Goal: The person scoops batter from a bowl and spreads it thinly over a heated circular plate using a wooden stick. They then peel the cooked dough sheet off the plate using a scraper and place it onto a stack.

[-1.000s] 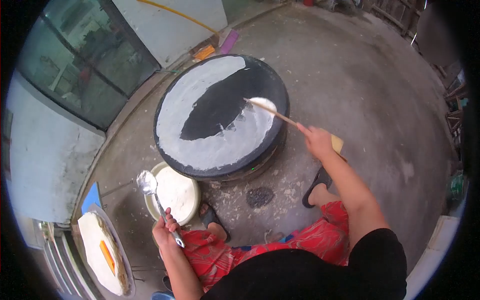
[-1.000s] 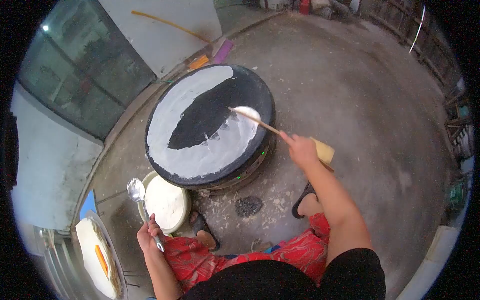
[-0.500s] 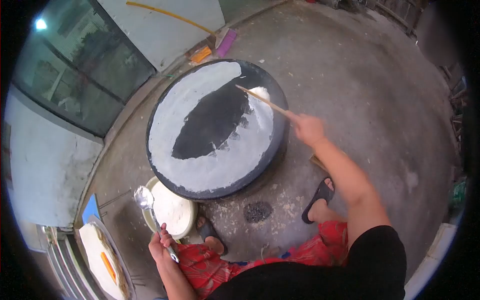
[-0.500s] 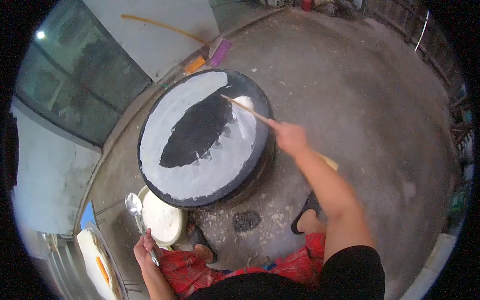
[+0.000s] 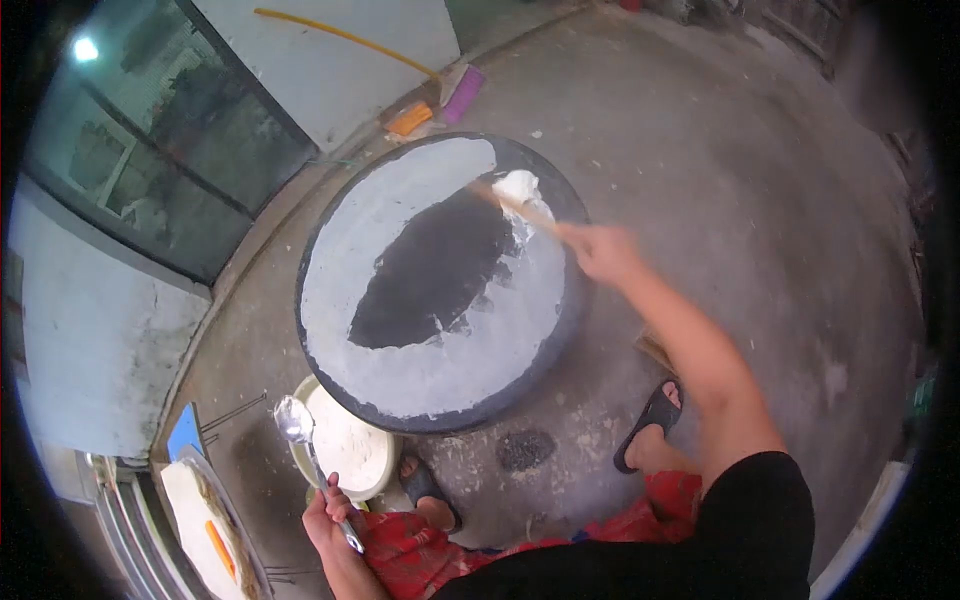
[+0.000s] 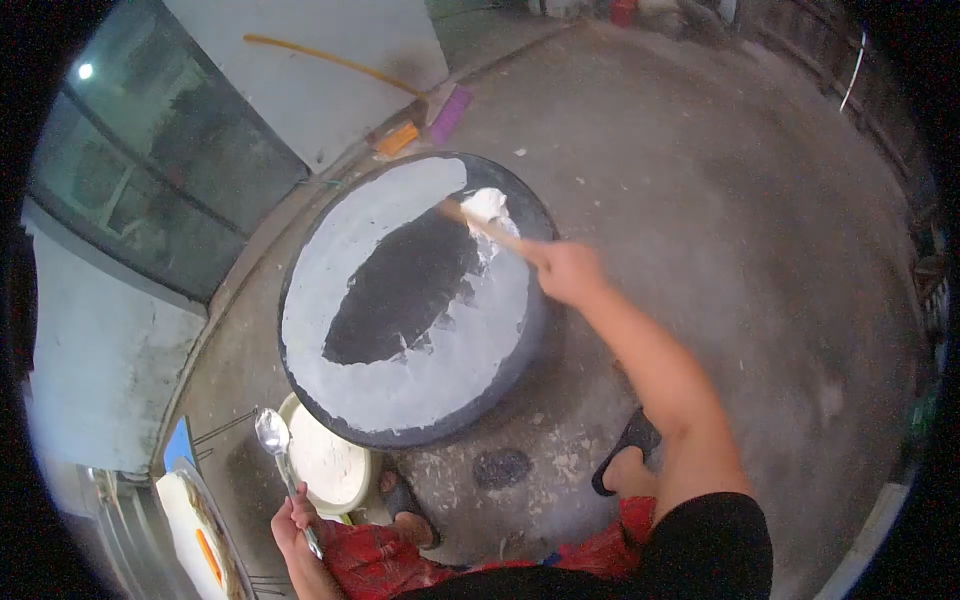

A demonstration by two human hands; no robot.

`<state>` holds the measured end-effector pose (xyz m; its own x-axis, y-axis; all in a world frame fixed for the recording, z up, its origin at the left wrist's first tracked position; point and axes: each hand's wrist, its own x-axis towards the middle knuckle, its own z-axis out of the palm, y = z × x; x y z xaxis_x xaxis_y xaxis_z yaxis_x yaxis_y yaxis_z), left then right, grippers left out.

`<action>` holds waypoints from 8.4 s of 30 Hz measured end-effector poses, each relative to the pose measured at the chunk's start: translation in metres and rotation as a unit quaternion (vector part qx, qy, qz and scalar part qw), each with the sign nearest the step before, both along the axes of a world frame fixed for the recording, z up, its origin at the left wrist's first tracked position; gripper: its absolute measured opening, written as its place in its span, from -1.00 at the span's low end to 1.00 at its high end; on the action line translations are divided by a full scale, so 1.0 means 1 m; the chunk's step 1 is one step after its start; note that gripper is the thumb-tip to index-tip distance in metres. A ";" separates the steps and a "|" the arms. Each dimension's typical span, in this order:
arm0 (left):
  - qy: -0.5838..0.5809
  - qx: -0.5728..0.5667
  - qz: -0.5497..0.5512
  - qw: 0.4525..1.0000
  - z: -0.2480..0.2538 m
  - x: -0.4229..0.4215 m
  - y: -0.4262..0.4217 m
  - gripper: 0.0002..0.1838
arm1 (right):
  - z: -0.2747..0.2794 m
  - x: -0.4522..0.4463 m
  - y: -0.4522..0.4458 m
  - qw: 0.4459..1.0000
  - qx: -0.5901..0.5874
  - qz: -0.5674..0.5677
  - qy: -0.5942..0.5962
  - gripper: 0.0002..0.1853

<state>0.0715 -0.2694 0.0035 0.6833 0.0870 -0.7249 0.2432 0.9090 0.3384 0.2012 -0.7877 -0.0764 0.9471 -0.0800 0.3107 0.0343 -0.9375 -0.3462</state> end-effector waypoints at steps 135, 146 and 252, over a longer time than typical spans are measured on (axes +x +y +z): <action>-0.071 -0.069 -0.061 0.993 0.006 -0.053 0.053 -0.66 | 0.020 -0.076 0.214 0.993 -0.078 -0.075 0.056 -0.57; -0.059 -0.058 -0.064 0.994 0.003 -0.050 0.052 -0.65 | 0.018 -0.076 0.180 0.984 -0.111 -0.135 0.042 -0.60; -0.075 -0.066 -0.079 0.992 -0.004 -0.050 0.063 -0.64 | 0.012 -0.165 0.219 0.977 0.042 -0.209 0.022 -0.51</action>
<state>0.0211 -0.2063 -0.0008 0.7824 -0.1183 -0.6114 0.3420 0.9021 0.2631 0.0361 -0.5682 -0.0641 0.8391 -0.4855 0.2455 -0.3618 -0.8350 -0.4145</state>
